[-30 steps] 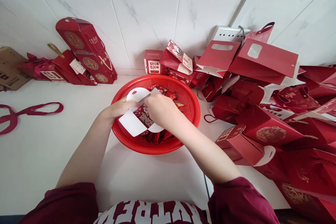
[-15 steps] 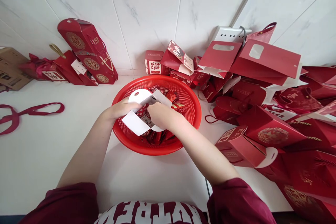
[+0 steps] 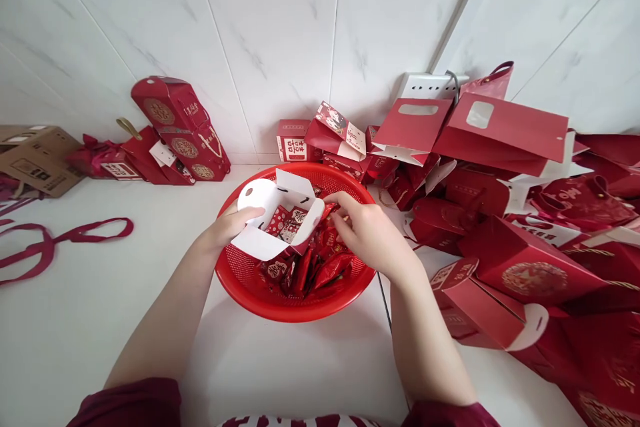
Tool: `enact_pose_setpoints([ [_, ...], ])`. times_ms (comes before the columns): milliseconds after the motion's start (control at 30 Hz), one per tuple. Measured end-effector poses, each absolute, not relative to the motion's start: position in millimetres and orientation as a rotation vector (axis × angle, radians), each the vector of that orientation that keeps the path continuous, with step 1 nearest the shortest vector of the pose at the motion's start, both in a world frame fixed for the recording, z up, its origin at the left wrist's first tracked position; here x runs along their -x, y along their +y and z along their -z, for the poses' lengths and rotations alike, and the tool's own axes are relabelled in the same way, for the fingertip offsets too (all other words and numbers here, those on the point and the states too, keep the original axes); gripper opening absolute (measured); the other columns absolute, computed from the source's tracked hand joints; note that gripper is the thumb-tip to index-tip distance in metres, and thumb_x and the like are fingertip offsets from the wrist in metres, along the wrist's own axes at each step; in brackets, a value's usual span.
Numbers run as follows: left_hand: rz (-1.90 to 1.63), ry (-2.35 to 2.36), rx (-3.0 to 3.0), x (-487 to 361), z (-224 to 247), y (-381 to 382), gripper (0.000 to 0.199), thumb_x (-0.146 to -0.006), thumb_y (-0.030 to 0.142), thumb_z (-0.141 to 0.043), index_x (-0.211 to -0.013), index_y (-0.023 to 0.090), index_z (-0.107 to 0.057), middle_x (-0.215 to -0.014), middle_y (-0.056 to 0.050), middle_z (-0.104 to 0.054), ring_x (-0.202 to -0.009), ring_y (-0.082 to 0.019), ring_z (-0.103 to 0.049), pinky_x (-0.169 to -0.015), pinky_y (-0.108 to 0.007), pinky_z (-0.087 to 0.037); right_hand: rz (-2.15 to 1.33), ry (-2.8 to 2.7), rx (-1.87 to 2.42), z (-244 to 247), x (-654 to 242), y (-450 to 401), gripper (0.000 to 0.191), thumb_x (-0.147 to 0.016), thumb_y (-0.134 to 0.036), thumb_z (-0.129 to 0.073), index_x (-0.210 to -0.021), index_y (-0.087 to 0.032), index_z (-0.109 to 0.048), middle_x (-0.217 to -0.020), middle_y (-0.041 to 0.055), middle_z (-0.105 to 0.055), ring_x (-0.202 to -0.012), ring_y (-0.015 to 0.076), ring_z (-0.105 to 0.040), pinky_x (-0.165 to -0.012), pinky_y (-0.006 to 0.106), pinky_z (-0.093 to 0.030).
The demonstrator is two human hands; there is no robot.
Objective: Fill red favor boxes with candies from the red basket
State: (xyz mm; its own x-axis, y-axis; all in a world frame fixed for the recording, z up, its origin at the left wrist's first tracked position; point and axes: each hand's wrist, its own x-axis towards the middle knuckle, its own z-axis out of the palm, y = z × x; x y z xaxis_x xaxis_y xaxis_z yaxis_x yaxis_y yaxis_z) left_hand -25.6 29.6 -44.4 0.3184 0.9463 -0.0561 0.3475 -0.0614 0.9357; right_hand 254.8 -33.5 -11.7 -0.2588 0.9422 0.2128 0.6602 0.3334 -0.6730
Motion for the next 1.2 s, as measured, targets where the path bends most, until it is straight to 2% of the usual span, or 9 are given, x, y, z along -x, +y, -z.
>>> enact_pose_setpoints([
  [100,-0.682,1.177,-1.576,26.6,39.1,27.6,0.031,-0.082,0.036,-0.060,-0.107,0.017,-0.062,-0.091,-0.006,-0.070,-0.080,-0.024,-0.068,-0.065,-0.033,-0.056,-0.753,-2.052,1.325,14.8,-251.9,-30.0,0.042,-0.093,-0.023,-0.052,-0.134,-0.030,-0.048,-0.106,0.0023,-0.076,-0.088,0.0214,-0.074,-0.074,0.033,-0.057],
  [200,-0.574,1.072,-1.676,29.3,35.2,28.4,0.047,-0.079,0.032,-0.067,-0.123,0.018,-0.058,-0.105,-0.008,-0.070,-0.093,-0.026,-0.067,-0.076,-0.035,-0.057,-0.719,-2.089,1.335,14.6,-255.2,-27.5,0.057,-0.089,-0.018,-0.054,-0.143,-0.032,-0.041,-0.106,0.0010,-0.076,-0.091,0.0221,-0.074,-0.077,0.035,-0.057],
  [333,-0.526,0.849,-1.743,34.9,34.4,32.2,0.072,-0.083,0.036,-0.070,-0.147,0.020,-0.041,-0.136,-0.013,-0.059,-0.120,-0.030,-0.060,-0.095,-0.039,-0.053,-0.641,-2.259,1.324,12.7,-269.4,-21.6,0.050,-0.083,-0.009,-0.049,-0.124,-0.033,-0.063,-0.102,-0.0017,-0.076,-0.082,0.0200,-0.072,-0.077,0.035,-0.056],
  [467,-0.486,0.733,-1.755,39.2,34.6,36.3,0.079,-0.083,0.038,-0.071,-0.152,0.023,-0.036,-0.147,-0.014,-0.050,-0.129,-0.033,-0.054,-0.102,-0.042,-0.049,-0.668,-2.320,1.284,12.6,-282.0,-18.4,0.048,-0.078,-0.005,-0.050,-0.112,-0.031,-0.070,-0.120,-0.0022,-0.072,-0.109,0.0215,-0.068,-0.097,0.037,-0.053],
  [667,-0.423,0.650,-1.740,38.7,29.6,34.6,0.082,-0.081,0.038,-0.075,-0.152,0.025,-0.036,-0.146,-0.015,-0.051,-0.128,-0.034,-0.056,-0.101,-0.043,-0.051,-0.832,-2.329,1.395,11.4,-284.9,-28.0,0.055,-0.069,-0.030,-0.081,-0.121,-0.031,-0.062,-0.164,0.0045,-0.031,-0.139,0.0310,-0.049,-0.105,0.043,-0.050],
  [867,-0.417,0.698,-1.902,34.0,34.1,30.7,0.144,-0.050,0.034,-0.096,-0.162,0.036,-0.006,-0.169,-0.010,-0.013,-0.154,-0.038,-0.019,-0.120,-0.047,-0.033,-0.867,-2.356,1.242,9.5,-282.1,-25.5,0.054,-0.074,-0.036,-0.079,-0.123,-0.029,-0.059,-0.156,0.0050,-0.045,-0.144,0.0281,-0.043,-0.111,0.043,-0.045],
  [967,-0.405,0.782,-1.921,30.8,35.3,30.2,0.142,-0.055,0.036,-0.094,-0.162,0.033,-0.001,-0.168,-0.012,-0.018,-0.154,-0.037,-0.020,-0.119,-0.046,-0.035,-0.869,-2.364,1.171,9.2,-280.7,-22.4,0.048,-0.077,-0.033,-0.077,-0.121,-0.029,-0.060,-0.147,0.0057,-0.054,-0.142,0.0276,-0.046,-0.109,0.043,-0.046],
  [1100,-0.452,0.748,-1.820,29.4,32.1,30.4,0.130,-0.068,0.037,-0.087,-0.162,0.033,0.002,-0.165,-0.015,-0.025,-0.145,-0.036,-0.040,-0.111,-0.044,-0.045,-0.882,-2.389,1.093,8.7,-276.9,-21.6,0.035,-0.080,-0.033,-0.075,-0.112,-0.027,-0.060,-0.132,0.0050,-0.063,-0.138,0.0263,-0.048,-0.105,0.039,-0.047],
  [1200,-0.470,0.760,-1.816,29.6,29.1,30.5,0.115,-0.077,0.038,-0.081,-0.162,0.033,-0.004,-0.165,-0.013,-0.026,-0.144,-0.034,-0.042,-0.112,-0.044,-0.044,-0.874,-2.367,1.158,8.2,-274.0,-22.7,0.043,-0.080,-0.036,-0.076,-0.118,-0.027,-0.057,-0.130,0.0049,-0.065,-0.125,0.0258,-0.059,-0.100,0.039,-0.050],
])
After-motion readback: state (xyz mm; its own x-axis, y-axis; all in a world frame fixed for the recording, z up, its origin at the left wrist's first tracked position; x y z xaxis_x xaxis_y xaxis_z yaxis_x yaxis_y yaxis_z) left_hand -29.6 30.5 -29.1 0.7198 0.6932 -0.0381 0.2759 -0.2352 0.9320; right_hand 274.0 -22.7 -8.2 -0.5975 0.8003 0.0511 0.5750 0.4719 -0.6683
